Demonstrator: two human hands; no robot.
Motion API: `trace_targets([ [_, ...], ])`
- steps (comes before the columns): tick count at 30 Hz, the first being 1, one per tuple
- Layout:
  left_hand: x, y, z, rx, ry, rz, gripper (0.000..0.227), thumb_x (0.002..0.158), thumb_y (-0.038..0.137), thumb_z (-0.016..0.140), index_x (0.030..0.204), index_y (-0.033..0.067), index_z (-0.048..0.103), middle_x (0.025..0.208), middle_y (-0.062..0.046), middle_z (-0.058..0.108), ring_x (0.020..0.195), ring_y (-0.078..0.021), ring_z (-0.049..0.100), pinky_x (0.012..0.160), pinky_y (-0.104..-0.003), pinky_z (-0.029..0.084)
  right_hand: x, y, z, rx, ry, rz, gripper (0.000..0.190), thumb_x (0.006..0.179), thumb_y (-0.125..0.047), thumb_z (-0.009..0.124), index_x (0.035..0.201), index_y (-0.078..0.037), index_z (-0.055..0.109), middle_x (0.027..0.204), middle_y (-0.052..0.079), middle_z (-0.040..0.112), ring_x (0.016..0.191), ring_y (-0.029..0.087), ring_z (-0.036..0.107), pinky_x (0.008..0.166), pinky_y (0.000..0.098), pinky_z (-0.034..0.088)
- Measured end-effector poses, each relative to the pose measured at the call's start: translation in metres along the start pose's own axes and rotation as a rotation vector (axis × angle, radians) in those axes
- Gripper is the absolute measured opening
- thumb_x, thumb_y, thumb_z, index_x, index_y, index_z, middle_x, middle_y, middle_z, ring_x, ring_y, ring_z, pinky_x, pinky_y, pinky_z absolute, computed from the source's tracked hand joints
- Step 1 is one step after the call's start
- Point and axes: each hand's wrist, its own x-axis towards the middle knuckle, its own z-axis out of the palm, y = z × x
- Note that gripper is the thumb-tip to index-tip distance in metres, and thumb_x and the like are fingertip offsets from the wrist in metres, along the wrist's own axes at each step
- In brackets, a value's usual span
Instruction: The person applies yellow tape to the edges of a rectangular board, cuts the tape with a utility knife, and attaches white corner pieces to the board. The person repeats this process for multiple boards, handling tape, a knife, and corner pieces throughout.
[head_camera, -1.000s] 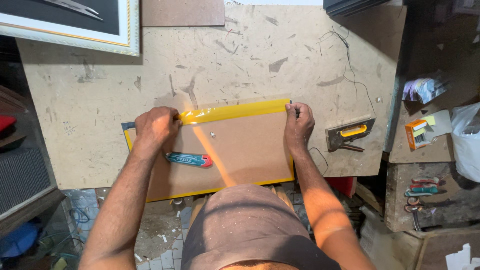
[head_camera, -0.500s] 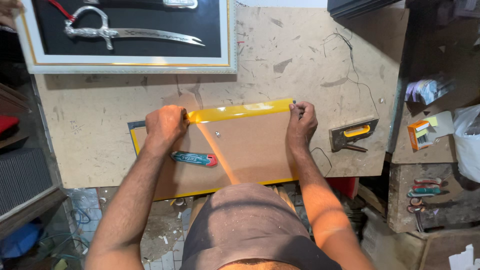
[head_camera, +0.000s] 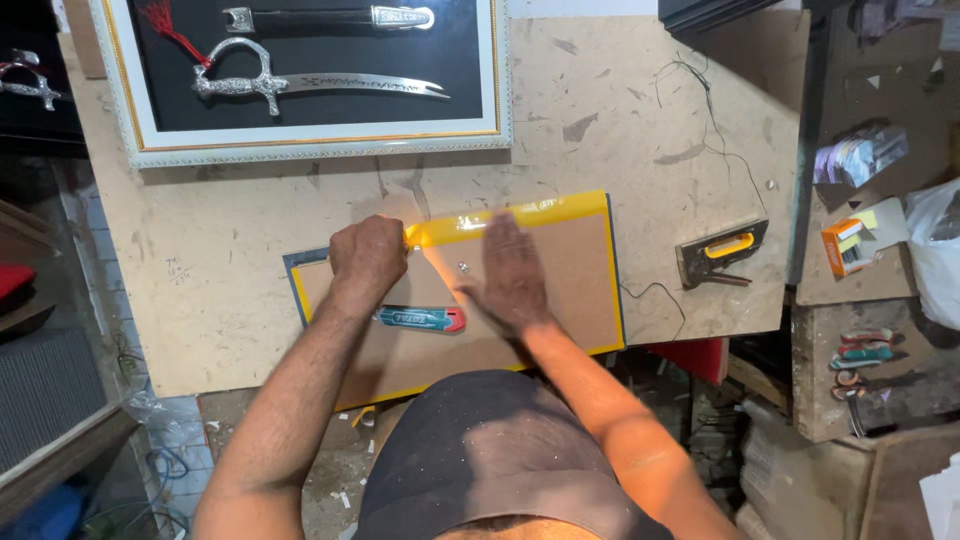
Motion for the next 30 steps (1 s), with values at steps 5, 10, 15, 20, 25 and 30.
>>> trace_targets([
  [5, 0.002, -0.009, 0.006, -0.06, 0.075, 0.132, 0.011, 0.082, 0.012, 0.071, 0.089, 0.0105, 0.079, 0.089, -0.015, 0.076, 0.082, -0.0349, 0.075, 0.072, -0.045, 0.06, -0.019, 0.06, -0.032, -0.1, 0.08, 0.378, 0.112, 0.096, -0.075, 0.047, 0.162, 0.011, 0.018, 0.17, 0.033, 0.011, 0.161, 0.045, 0.01, 0.13, 0.0563, 0.01],
  [10, 0.003, -0.023, -0.014, -0.101, 0.079, 0.346, 0.017, 0.075, 0.023, 0.078, 0.085, 0.0102, 0.078, 0.085, -0.015, 0.075, 0.079, -0.0341, 0.074, 0.067, -0.044, 0.06, -0.018, 0.056, -0.024, -0.123, 0.124, 0.374, 0.11, 0.097, -0.072, 0.051, 0.161, 0.012, 0.021, 0.17, 0.034, 0.016, 0.16, 0.046, 0.013, 0.131, 0.0566, 0.011],
  [15, 0.0, -0.11, -0.069, -0.648, -0.4, 0.438, 0.039, 0.087, 0.038, 0.07, 0.115, 0.012, 0.066, 0.075, -0.007, 0.072, 0.056, -0.0254, 0.069, 0.053, -0.04, 0.055, -0.019, 0.063, -0.019, -0.179, 0.114, 0.35, 0.109, 0.099, -0.071, 0.052, 0.161, 0.014, 0.024, 0.169, 0.037, 0.018, 0.16, 0.049, 0.015, 0.13, 0.0581, 0.012],
  [20, -0.024, -0.199, -0.085, -0.508, -0.524, 0.304, 0.036, 0.089, 0.04, 0.071, 0.104, 0.0077, 0.073, 0.066, -0.01, 0.069, 0.052, -0.0212, 0.066, 0.052, -0.039, 0.052, -0.019, 0.057, -0.017, -0.118, 0.132, 0.377, 0.109, 0.102, -0.073, 0.05, 0.163, 0.014, 0.024, 0.17, 0.036, 0.018, 0.161, 0.049, 0.014, 0.131, 0.0589, 0.012],
  [25, -0.029, -0.209, -0.051, -0.433, -0.573, 0.186, 0.036, 0.091, 0.042, 0.071, 0.103, 0.0079, 0.075, 0.07, -0.014, 0.071, 0.06, -0.0234, 0.069, 0.058, -0.041, 0.054, -0.019, 0.046, -0.023, -0.108, 0.129, 0.388, 0.107, 0.105, -0.073, 0.048, 0.165, 0.013, 0.022, 0.172, 0.035, 0.018, 0.163, 0.048, 0.015, 0.133, 0.0591, 0.012],
  [30, -0.021, -0.211, -0.021, -0.342, -0.445, 0.221, 0.032, 0.09, 0.039, 0.07, 0.109, 0.0139, 0.076, 0.091, -0.01, 0.077, 0.084, -0.0264, 0.072, 0.076, -0.044, 0.056, -0.012, 0.038, -0.028, -0.097, 0.127, 0.406, 0.107, 0.104, -0.074, 0.046, 0.164, 0.012, 0.024, 0.172, 0.034, 0.019, 0.163, 0.048, 0.015, 0.132, 0.0591, 0.012],
])
